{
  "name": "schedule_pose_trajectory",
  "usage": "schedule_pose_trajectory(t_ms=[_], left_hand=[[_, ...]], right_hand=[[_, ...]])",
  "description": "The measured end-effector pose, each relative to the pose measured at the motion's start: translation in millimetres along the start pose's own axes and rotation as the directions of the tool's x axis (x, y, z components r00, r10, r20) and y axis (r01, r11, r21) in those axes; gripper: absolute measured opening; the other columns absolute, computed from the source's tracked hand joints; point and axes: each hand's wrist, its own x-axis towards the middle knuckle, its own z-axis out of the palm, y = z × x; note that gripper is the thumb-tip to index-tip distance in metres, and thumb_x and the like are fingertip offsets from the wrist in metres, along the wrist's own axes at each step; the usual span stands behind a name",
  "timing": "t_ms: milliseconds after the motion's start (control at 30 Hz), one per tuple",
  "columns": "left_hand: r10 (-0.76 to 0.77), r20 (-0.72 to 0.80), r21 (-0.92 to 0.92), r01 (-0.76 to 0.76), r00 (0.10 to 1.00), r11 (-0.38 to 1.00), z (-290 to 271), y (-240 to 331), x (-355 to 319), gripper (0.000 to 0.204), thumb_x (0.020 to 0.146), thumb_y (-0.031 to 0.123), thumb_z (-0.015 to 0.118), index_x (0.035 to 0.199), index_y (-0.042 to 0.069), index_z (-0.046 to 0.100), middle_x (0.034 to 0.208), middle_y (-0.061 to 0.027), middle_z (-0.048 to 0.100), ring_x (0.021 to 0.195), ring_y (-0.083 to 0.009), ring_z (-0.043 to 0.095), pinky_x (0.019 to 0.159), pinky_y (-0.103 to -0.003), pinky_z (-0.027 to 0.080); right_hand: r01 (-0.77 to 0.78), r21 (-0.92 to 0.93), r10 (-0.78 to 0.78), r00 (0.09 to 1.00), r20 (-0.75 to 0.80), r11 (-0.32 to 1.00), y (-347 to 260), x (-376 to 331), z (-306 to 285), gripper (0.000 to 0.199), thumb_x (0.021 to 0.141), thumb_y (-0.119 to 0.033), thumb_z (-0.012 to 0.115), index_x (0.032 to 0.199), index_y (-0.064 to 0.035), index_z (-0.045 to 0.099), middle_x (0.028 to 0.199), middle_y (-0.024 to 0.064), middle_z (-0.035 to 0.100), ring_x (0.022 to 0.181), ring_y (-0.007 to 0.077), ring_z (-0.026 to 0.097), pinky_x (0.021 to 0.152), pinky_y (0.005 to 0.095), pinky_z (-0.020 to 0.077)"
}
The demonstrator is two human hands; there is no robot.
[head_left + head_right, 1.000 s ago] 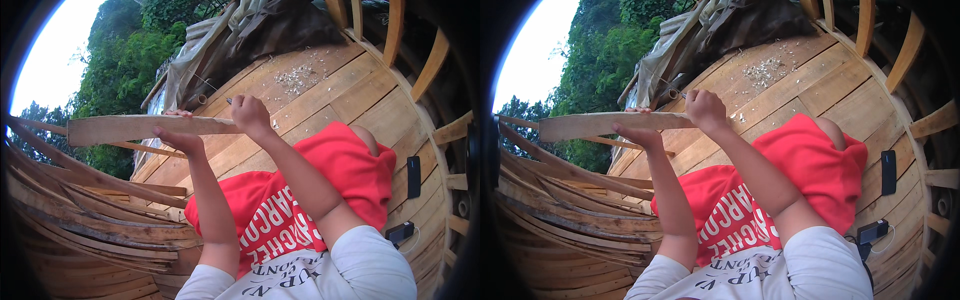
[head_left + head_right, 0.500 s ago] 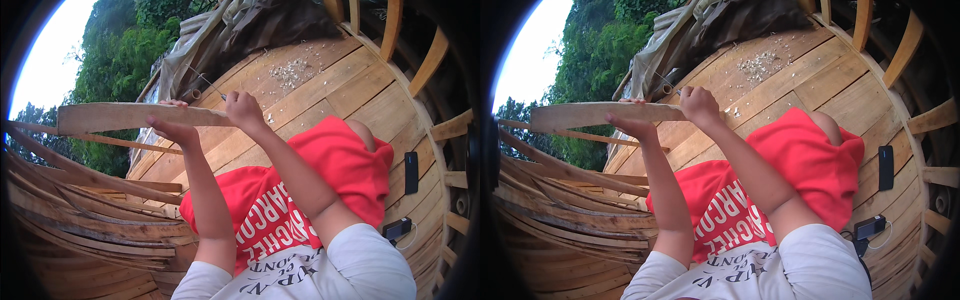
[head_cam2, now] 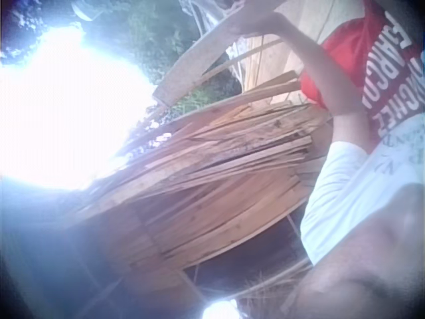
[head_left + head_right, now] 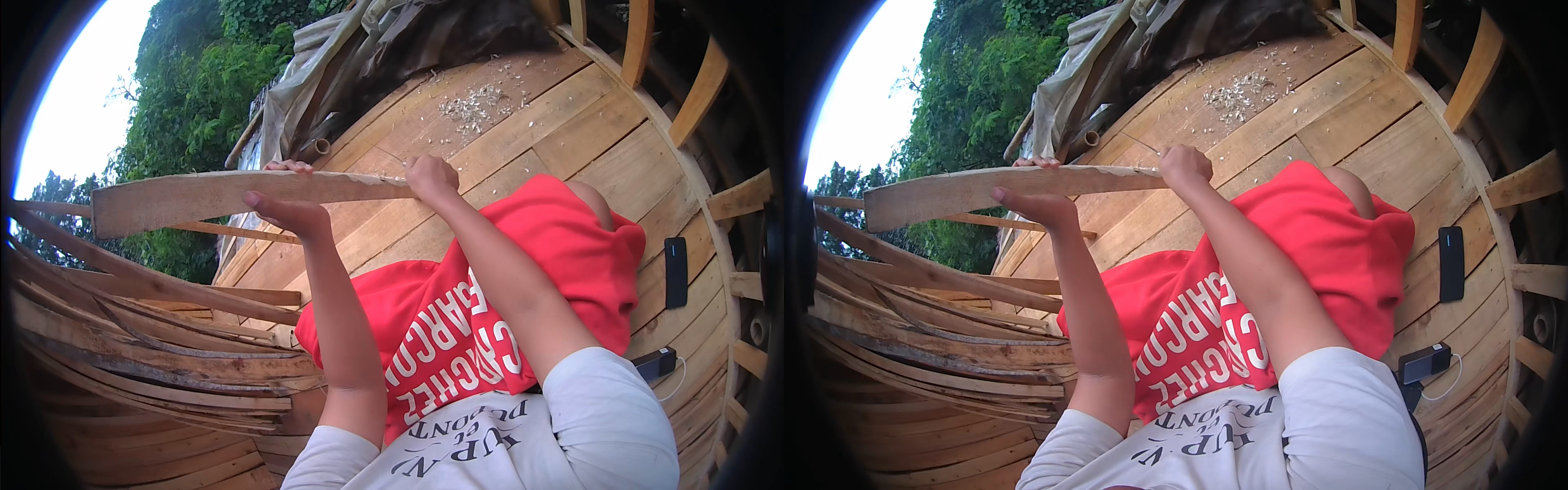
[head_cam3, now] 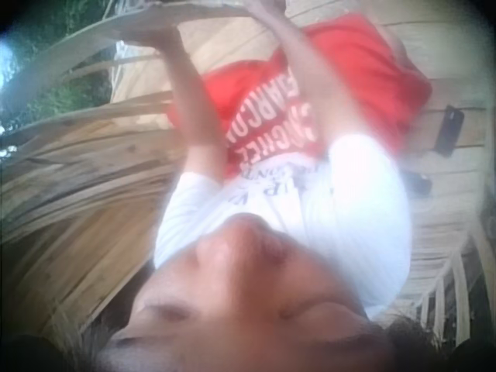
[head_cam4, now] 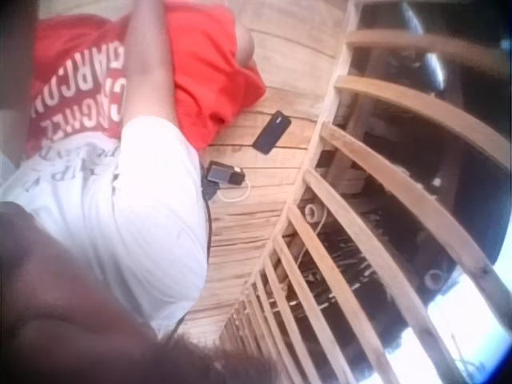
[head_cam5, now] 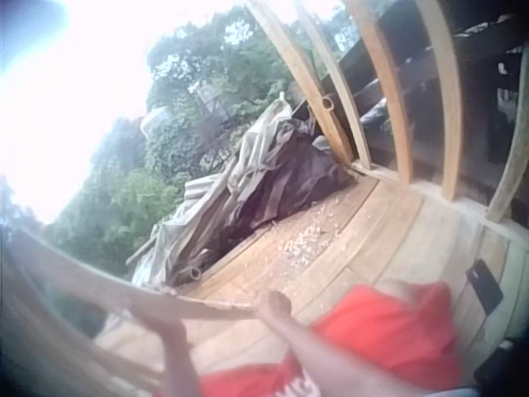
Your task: The person is carving a rectangular wooden plank using a knife. They hold the plank with their left hand and use the knife in their right hand to shave off thin layers of wood, creating wood shavings that fall onto the floor. The person periodically rotates the plank to work on different edges.
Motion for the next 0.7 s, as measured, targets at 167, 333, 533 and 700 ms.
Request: schedule_pose_trajectory(t_ms=[167,333,533,700], left_hand=[[0.04,-0.033,0.073,-0.037,0.999,0.997,-12,-2,-2,0.077,0.088,0.081,0.032,0.091,0.005,0.046,0.074,-0.0086,0.049,0.068,-0.021,0.055,0.067,-0.037,0.05],[0.091,-0.001,0.075,-0.091,0.996,0.993,10,8,-4,0.073,0.092,0.073,0.039,0.09,0.0,0.047,0.072,-0.01,0.052,0.061,-0.0218,0.059,0.061,-0.035,0.052],[0.087,-0.026,0.018,-0.087,0.996,0.996,4,1,0,0.075,0.089,0.076,0.041,0.089,0.002,0.047,0.077,-0.0105,0.051,0.064,-0.0218,0.059,0.062,-0.036,0.052],[0.084,-0.027,0.04,-0.083,0.996,0.996,22,5,-5,0.076,0.089,0.077,0.04,0.09,0.002,0.046,0.074,-0.0103,0.051,0.063,-0.0217,0.059,0.063,-0.036,0.052]], right_hand=[[0.081,0.196,-0.095,0.994,0.063,0.977,-81,-48,-38,0.053,0.095,-0.038,0.035,0.1,-0.0001,0.072,0.102,0.0258,0.07,0.101,0.0418,0.067,0.09,0.0493,0.0531],[-0.014,0.059,0.008,0.995,0.103,0.998,-32,-34,-5,0.054,0.095,-0.04,0.036,0.101,0.0004,0.072,0.106,0.0246,0.07,0.101,0.0402,0.068,0.09,0.0486,0.0529],[0.011,0.187,-0.026,0.996,0.081,0.982,-66,-55,-37,0.054,0.095,-0.039,0.036,0.103,0.0008,0.072,0.104,0.0257,0.07,0.101,0.0422,0.067,0.091,0.0492,0.0522],[0.011,0.149,-0.026,0.995,0.097,0.989,-35,-40,-8,0.054,0.095,-0.04,0.036,0.101,0.0,0.072,0.104,0.0263,0.069,0.101,0.0416,0.067,0.091,0.0489,0.0521]])
